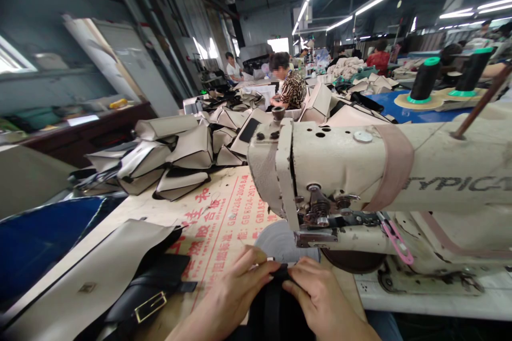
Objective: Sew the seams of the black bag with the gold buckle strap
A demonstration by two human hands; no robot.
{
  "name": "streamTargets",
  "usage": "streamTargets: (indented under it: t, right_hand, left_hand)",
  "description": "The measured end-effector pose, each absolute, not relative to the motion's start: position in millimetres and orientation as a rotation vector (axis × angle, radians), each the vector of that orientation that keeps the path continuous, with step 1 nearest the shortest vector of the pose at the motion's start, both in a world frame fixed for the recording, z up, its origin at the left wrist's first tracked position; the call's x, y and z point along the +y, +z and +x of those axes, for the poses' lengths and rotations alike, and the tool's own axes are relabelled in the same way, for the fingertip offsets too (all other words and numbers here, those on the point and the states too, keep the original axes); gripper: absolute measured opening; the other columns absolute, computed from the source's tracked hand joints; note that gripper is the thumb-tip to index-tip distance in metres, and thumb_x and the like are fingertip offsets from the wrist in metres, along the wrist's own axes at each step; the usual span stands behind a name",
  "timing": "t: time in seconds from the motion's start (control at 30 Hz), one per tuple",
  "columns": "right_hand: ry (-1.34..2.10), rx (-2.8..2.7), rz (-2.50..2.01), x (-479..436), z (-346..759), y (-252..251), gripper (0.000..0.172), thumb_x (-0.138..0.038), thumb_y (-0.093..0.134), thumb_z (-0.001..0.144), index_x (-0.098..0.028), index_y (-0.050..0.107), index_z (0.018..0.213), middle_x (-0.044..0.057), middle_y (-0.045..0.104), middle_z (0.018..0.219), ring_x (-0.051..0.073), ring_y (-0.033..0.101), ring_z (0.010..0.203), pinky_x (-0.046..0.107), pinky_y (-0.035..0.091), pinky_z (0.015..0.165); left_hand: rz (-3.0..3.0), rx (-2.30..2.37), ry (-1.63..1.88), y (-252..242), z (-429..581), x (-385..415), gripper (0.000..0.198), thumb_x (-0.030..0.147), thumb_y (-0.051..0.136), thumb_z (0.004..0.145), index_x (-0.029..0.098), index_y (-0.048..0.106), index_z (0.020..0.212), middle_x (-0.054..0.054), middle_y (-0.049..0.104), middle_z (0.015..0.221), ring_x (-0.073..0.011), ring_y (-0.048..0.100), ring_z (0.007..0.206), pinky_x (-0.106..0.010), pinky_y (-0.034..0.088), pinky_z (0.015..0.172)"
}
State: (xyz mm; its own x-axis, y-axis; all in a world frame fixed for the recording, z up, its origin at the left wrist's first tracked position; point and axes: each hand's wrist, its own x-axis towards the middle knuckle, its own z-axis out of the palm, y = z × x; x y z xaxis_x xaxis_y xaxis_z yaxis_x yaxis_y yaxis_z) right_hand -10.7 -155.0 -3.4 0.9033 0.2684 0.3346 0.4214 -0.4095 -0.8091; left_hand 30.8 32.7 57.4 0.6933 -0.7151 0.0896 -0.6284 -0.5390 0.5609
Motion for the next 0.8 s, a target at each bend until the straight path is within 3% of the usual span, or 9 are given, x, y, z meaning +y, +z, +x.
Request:
streamTargets:
  t: [0.2, 0.27, 0.33, 0.4, 0.57, 0.7, 0.8]
  right_hand:
    - [-0.157, -0.323, -2.027, -156, -14, -11, 0.018, -0.032, 0.045, 0.091, -0.02, 0.052, 0.08, 0.0, 0.053, 0.076, 0.013, 0.051, 0.073, 0.026, 0.039, 0.066]
    - [-0.146, -0.242, -2.043, -158, -14, -11, 0.012, -0.033, 0.05, 0.089, -0.023, 0.051, 0.095, -0.002, 0.055, 0.081, 0.013, 0.052, 0.075, 0.025, 0.041, 0.07]
    - [-0.142, -0.305, -2.084, -158, -13, -10, 0.025, -0.03, 0.049, 0.09, -0.028, 0.044, 0.115, -0.002, 0.057, 0.094, 0.013, 0.054, 0.086, 0.026, 0.042, 0.08]
    - [-0.166, -0.453, -2.128, -158, -11, -8, 0.03, -0.025, 0.042, 0.092, -0.031, 0.04, 0.122, -0.001, 0.056, 0.105, 0.014, 0.052, 0.096, 0.027, 0.041, 0.086]
    - [-0.133, -0.431, -2.083, -157, -6, -2, 0.022, -0.022, 0.036, 0.093, -0.022, 0.056, 0.101, 0.004, 0.059, 0.091, 0.016, 0.056, 0.087, 0.029, 0.045, 0.077]
    - [0.034, -0.269, -2.013, -158, -4, 4, 0.023, -0.034, 0.046, 0.09, -0.023, 0.06, 0.104, 0.004, 0.061, 0.102, 0.019, 0.054, 0.101, 0.032, 0.042, 0.091]
    - [0.089, -0.227, -1.914, -157, -2, 11, 0.027, -0.041, 0.042, 0.091, -0.023, 0.059, 0.102, 0.003, 0.06, 0.102, 0.018, 0.053, 0.101, 0.031, 0.041, 0.091]
  left_hand:
    - [2.24, -0.943, -0.321, 56, 38, 30, 0.022, 0.023, 0.034, 0.092, 0.022, 0.056, 0.098, -0.004, 0.053, 0.099, -0.014, 0.049, 0.096, -0.027, 0.042, 0.085]
    - [2.181, -0.899, -0.362, 57, 41, 31, 0.02, 0.024, 0.036, 0.092, 0.021, 0.055, 0.096, -0.003, 0.052, 0.099, -0.0126, 0.05, 0.093, -0.026, 0.041, 0.083]
    - [2.121, -0.863, -0.396, 56, 43, 32, 0.019, 0.026, 0.037, 0.092, 0.021, 0.055, 0.095, -0.003, 0.052, 0.098, -0.0113, 0.05, 0.091, -0.025, 0.041, 0.081]
    - [2.091, -0.837, -0.4, 54, 45, 33, 0.017, 0.028, 0.039, 0.091, 0.021, 0.055, 0.092, -0.002, 0.053, 0.097, -0.0113, 0.051, 0.091, -0.025, 0.041, 0.08]
    - [2.123, -0.774, -0.383, 49, 46, 31, 0.016, 0.03, 0.045, 0.088, 0.019, 0.056, 0.086, -0.002, 0.053, 0.089, -0.0122, 0.051, 0.084, -0.026, 0.04, 0.075]
    - [2.152, -0.716, -0.341, 53, 43, 25, 0.019, 0.03, 0.046, 0.087, 0.017, 0.055, 0.077, -0.002, 0.053, 0.084, -0.0131, 0.05, 0.081, -0.026, 0.039, 0.071]
    - [2.181, -0.687, -0.303, 54, 41, 21, 0.021, 0.031, 0.046, 0.087, 0.016, 0.053, 0.073, -0.002, 0.053, 0.08, -0.0136, 0.049, 0.078, -0.027, 0.038, 0.07]
